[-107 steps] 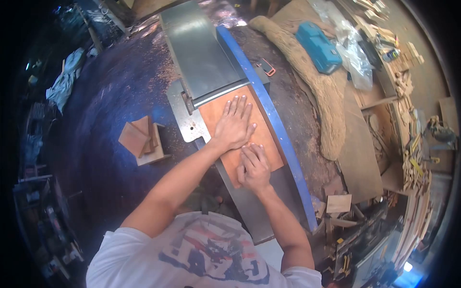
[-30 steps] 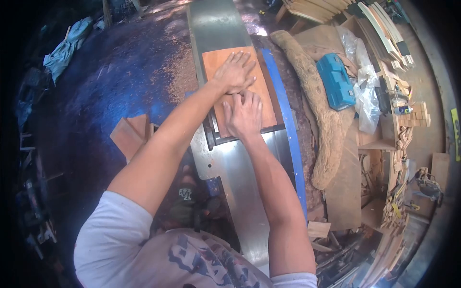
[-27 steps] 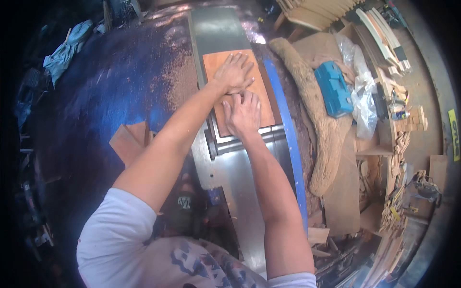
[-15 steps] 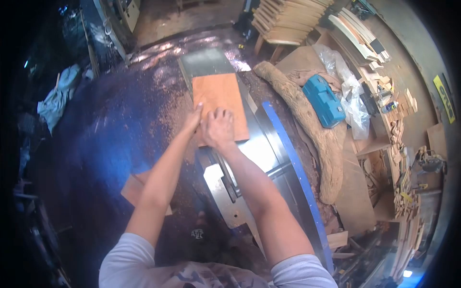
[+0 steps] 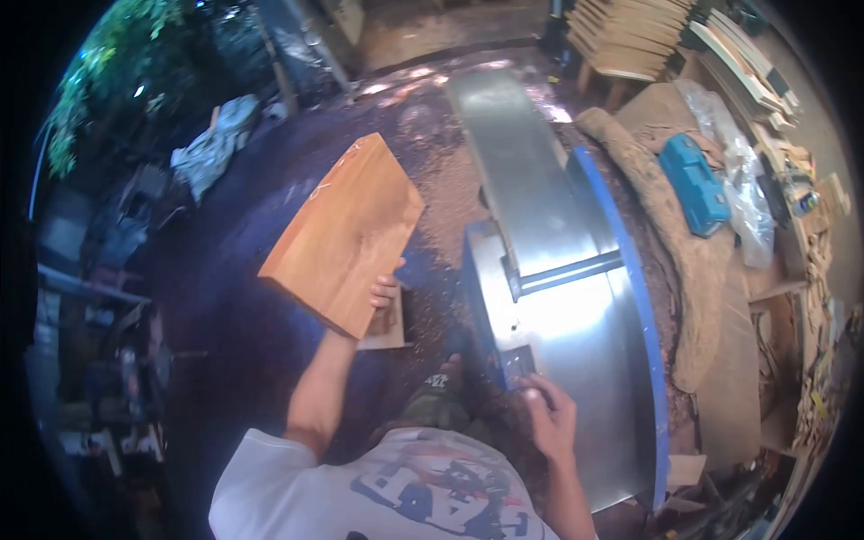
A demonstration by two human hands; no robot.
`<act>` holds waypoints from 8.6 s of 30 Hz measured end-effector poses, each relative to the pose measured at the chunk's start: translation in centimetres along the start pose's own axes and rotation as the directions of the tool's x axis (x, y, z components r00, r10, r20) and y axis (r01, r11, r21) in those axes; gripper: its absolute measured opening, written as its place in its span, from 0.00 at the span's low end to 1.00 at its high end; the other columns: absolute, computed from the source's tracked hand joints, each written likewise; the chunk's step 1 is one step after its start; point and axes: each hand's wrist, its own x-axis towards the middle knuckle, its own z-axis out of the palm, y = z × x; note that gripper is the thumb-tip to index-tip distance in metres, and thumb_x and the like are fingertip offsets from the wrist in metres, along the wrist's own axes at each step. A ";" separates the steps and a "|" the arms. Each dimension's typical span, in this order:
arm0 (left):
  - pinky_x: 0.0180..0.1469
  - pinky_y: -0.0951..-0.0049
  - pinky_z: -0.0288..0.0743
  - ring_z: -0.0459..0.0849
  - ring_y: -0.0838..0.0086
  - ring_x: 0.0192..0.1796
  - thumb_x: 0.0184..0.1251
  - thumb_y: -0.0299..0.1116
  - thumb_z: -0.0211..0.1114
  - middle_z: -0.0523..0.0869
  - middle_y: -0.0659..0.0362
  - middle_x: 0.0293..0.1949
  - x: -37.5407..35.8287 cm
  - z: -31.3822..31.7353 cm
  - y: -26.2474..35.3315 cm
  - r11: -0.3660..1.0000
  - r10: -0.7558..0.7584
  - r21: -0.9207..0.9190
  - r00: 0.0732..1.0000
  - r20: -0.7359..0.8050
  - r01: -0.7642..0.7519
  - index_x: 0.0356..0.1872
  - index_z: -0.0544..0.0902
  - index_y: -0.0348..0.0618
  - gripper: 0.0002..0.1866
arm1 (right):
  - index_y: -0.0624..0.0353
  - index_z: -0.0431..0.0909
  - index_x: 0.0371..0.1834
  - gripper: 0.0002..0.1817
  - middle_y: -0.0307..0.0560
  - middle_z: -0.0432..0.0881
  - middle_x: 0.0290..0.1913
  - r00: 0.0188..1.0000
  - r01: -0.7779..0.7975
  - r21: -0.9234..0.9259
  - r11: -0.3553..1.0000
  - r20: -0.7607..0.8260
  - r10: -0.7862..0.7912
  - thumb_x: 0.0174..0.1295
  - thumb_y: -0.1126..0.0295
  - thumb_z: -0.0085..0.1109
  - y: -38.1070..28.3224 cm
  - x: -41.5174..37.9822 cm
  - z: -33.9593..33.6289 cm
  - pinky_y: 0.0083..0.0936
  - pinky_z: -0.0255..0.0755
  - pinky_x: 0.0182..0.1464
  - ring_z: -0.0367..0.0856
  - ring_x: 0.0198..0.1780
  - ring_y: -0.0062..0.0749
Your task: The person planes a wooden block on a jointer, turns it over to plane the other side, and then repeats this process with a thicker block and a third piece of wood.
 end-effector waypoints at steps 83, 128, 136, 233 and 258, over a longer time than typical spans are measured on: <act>0.88 0.48 0.47 0.56 0.45 0.87 0.82 0.57 0.52 0.64 0.38 0.83 23.0 -9.4 -30.1 -0.960 0.037 0.276 0.961 0.275 -0.042 0.79 0.69 0.31 0.40 | 0.67 0.84 0.60 0.21 0.61 0.80 0.66 0.801 0.556 -0.769 0.314 0.395 -0.450 0.67 0.66 0.61 5.2 4.0 -11.0 0.61 0.61 0.76 0.69 0.74 0.64; 0.89 0.51 0.43 0.54 0.51 0.88 0.86 0.61 0.41 0.61 0.45 0.85 33.5 -6.4 -13.2 -0.986 0.053 0.165 0.975 0.215 0.017 0.81 0.71 0.43 0.38 | 0.65 0.79 0.55 0.20 0.63 0.75 0.62 0.723 0.607 -0.748 0.269 0.381 -0.576 0.66 0.63 0.64 1.7 22.2 -3.3 0.58 0.61 0.72 0.69 0.70 0.60; 0.90 0.50 0.44 0.55 0.51 0.88 0.87 0.59 0.41 0.63 0.45 0.85 35.5 -5.9 -9.7 -0.990 0.058 0.139 0.972 0.229 0.027 0.80 0.72 0.44 0.36 | 0.65 0.76 0.60 0.23 0.65 0.74 0.65 0.729 0.604 -0.759 0.244 0.401 -0.555 0.68 0.63 0.64 0.8 25.6 -1.7 0.58 0.62 0.71 0.69 0.70 0.63; 0.64 0.58 0.81 0.84 0.62 0.59 0.88 0.60 0.47 0.82 0.51 0.60 1.5 -7.4 -36.1 0.830 -0.275 0.358 0.872 -0.404 0.428 0.79 0.68 0.40 0.36 | 0.71 0.64 0.82 0.46 0.64 0.79 0.71 0.963 0.270 0.404 0.874 -0.128 -0.238 0.71 0.50 0.71 -2.1 -21.9 -11.2 0.39 0.82 0.61 0.86 0.61 0.42; 0.72 0.66 0.74 0.80 0.67 0.70 0.84 0.41 0.66 0.80 0.45 0.70 3.1 -5.4 -44.8 0.015 0.148 1.000 0.989 -0.001 -0.001 0.83 0.57 0.28 0.40 | 0.70 0.73 0.76 0.45 0.55 0.86 0.64 0.980 -0.121 -0.028 0.992 -0.161 0.115 0.55 0.65 0.84 -4.9 -16.9 -22.9 0.35 0.76 0.69 0.85 0.63 0.36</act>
